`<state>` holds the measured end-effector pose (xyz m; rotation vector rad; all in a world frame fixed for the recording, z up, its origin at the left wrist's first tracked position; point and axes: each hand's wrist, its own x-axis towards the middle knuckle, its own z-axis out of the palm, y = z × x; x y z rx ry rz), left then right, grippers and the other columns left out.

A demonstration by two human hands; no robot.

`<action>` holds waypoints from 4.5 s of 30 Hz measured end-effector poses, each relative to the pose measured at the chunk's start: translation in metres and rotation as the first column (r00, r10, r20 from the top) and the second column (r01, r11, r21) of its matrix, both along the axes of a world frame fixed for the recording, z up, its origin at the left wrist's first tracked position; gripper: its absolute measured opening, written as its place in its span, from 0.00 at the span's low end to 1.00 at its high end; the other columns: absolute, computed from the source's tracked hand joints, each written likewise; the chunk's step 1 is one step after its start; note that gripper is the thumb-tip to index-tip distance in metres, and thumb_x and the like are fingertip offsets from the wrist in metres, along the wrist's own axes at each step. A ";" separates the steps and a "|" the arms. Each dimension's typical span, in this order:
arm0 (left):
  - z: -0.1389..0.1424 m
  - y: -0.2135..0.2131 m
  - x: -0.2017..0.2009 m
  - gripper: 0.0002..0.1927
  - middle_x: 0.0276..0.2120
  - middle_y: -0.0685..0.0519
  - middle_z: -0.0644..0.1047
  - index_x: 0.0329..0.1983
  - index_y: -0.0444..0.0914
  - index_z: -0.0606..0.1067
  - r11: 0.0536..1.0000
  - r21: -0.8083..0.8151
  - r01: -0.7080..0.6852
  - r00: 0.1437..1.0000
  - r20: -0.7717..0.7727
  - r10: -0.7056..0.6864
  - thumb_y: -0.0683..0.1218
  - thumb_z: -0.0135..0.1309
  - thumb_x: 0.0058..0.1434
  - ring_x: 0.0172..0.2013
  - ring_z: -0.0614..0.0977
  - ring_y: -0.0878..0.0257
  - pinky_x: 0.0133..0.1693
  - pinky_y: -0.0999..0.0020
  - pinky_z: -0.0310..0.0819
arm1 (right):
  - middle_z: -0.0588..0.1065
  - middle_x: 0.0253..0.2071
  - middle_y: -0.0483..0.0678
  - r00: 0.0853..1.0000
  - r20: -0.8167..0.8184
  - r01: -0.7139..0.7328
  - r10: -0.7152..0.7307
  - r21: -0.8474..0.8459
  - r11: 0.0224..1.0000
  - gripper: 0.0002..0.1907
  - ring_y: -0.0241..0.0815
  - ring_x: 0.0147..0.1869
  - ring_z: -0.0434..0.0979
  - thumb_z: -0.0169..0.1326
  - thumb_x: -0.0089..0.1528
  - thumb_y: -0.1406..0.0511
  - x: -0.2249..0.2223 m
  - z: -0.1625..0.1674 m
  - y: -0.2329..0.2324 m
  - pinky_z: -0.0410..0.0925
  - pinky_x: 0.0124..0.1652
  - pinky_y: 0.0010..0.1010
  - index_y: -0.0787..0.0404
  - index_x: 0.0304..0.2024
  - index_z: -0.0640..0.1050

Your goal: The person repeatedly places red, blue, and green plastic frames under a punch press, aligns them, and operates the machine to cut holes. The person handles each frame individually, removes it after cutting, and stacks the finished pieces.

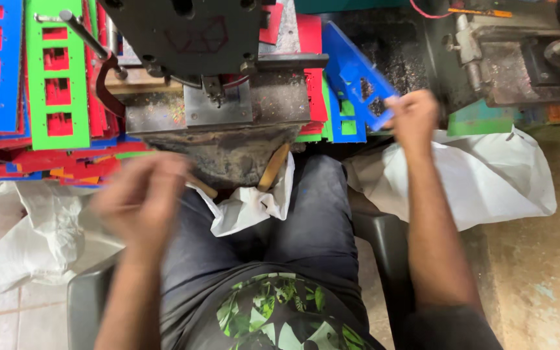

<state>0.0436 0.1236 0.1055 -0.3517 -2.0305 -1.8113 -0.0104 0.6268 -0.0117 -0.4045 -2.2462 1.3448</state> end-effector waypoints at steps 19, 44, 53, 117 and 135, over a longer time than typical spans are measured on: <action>-0.032 0.139 -0.020 0.11 0.27 0.49 0.81 0.41 0.31 0.79 0.737 0.623 0.263 0.636 0.462 -0.618 0.44 0.52 0.70 0.22 0.81 0.65 0.24 0.70 0.77 | 0.80 0.44 0.50 0.970 -0.214 -0.162 0.112 -0.233 0.959 0.18 0.32 0.39 0.78 0.59 0.65 0.77 0.103 0.104 -0.028 0.71 0.40 0.20 0.68 0.58 0.79; -0.027 0.079 -0.023 0.32 0.27 0.39 0.80 0.71 0.42 0.68 0.649 -0.758 -0.063 0.998 -0.056 0.031 0.47 0.59 0.62 0.22 0.81 0.46 0.25 0.52 0.75 | 0.77 0.42 0.45 0.940 0.078 -0.340 0.331 0.188 0.921 0.19 0.29 0.39 0.74 0.66 0.62 0.72 0.026 0.103 -0.098 0.70 0.38 0.22 0.63 0.56 0.82; -0.030 0.075 -0.023 0.34 0.31 0.39 0.81 0.71 0.42 0.67 0.615 -0.787 -0.055 0.998 -0.021 0.062 0.48 0.58 0.60 0.22 0.82 0.47 0.24 0.53 0.76 | 0.81 0.46 0.53 0.940 -0.017 -0.342 0.342 -0.083 0.936 0.31 0.32 0.46 0.81 0.60 0.64 0.78 0.020 0.092 -0.108 0.74 0.45 0.23 0.74 0.69 0.68; -0.022 0.062 -0.022 0.44 0.19 0.45 0.78 0.74 0.24 0.53 0.484 -0.872 0.067 0.993 0.107 0.055 0.49 0.57 0.62 0.17 0.79 0.48 0.21 0.52 0.72 | 0.81 0.41 0.47 0.946 -0.095 -0.320 0.308 -0.145 0.936 0.30 0.27 0.40 0.79 0.65 0.62 0.75 0.012 0.072 -0.135 0.72 0.40 0.19 0.75 0.65 0.71; -0.038 0.024 -0.034 0.40 0.24 0.42 0.80 0.75 0.31 0.53 0.475 -0.880 0.005 0.973 0.113 0.201 0.45 0.52 0.62 0.22 0.81 0.44 0.24 0.47 0.74 | 0.71 0.35 0.42 0.950 -0.060 -0.304 0.306 0.032 0.952 0.24 0.27 0.37 0.67 0.69 0.64 0.76 0.004 0.055 -0.182 0.63 0.36 0.19 0.77 0.62 0.77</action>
